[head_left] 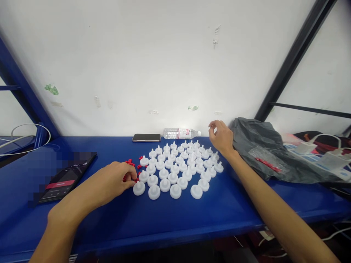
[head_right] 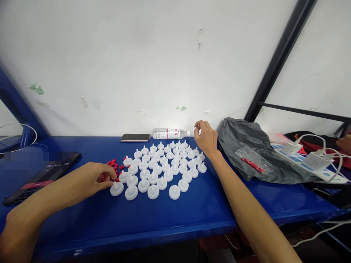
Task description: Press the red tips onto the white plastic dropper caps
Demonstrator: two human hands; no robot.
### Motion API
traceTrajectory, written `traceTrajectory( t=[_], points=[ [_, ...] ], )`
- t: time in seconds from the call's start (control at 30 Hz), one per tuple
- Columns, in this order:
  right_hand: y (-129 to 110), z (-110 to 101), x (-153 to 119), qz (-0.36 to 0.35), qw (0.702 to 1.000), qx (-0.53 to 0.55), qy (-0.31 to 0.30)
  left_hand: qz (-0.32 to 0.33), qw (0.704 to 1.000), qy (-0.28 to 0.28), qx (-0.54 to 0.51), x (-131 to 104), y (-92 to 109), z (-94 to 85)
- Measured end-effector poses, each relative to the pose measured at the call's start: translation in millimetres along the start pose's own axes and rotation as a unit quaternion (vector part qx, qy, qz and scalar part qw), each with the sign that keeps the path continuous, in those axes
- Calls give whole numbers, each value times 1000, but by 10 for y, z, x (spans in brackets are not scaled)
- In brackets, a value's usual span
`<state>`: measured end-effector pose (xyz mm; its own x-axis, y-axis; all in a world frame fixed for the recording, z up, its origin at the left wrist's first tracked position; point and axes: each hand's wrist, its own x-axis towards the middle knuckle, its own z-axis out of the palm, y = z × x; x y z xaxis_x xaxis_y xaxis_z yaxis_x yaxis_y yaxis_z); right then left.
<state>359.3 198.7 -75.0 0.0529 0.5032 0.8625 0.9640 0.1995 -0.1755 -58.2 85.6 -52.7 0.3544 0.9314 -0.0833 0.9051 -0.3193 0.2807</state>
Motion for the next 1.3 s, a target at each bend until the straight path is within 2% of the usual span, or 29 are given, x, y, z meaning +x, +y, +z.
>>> traceTrajectory(
  t=[0.17,0.27,0.33,0.43,0.47,0.5,0.57,0.67,0.7,0.73,0.83,0.93,1.13,1.3],
  points=[
    [-50,-3,-17,12,1000,-1,-15,5,1000,2,2,0,-13,23],
    [-97,-87,60,23,999,-2,-34,16,1000,21,8,-14,-11,-1],
    [-134,-258,152,27,998,2,-61,21,999,46,4,-40,-2,-57],
    [-237,-714,211,24,989,26,-144,12,994,111,-12,-104,-2,-178],
    [-292,-895,179,25,980,45,-191,1,991,136,-13,-129,-9,-218],
    [-357,-1073,118,46,960,87,-264,-12,987,159,-11,-153,-18,-253],
    [-509,-1376,-66,83,924,145,-342,-32,982,186,-10,-201,-35,-305],
    [-748,-1611,-339,53,848,181,-495,-32,982,187,-24,-262,-31,-336],
    [-819,-1636,-396,43,833,185,-520,-25,982,186,-28,-277,-19,-337],
    [-882,-1643,-432,34,827,184,-531,-18,981,189,-29,-287,-2,-334],
    [-1023,-1618,-461,14,837,166,-521,5,978,206,-33,-291,67,-314],
    [-1112,-1580,-485,-8,835,148,-530,40,979,195,-49,-262,144,-283],
    [-1244,-1498,-574,-26,840,143,-523,101,975,191,-45,-200,292,-173],
    [-1304,-1550,-544,-42,853,169,-492,125,974,175,-75,-201,417,-124]
  ],
)
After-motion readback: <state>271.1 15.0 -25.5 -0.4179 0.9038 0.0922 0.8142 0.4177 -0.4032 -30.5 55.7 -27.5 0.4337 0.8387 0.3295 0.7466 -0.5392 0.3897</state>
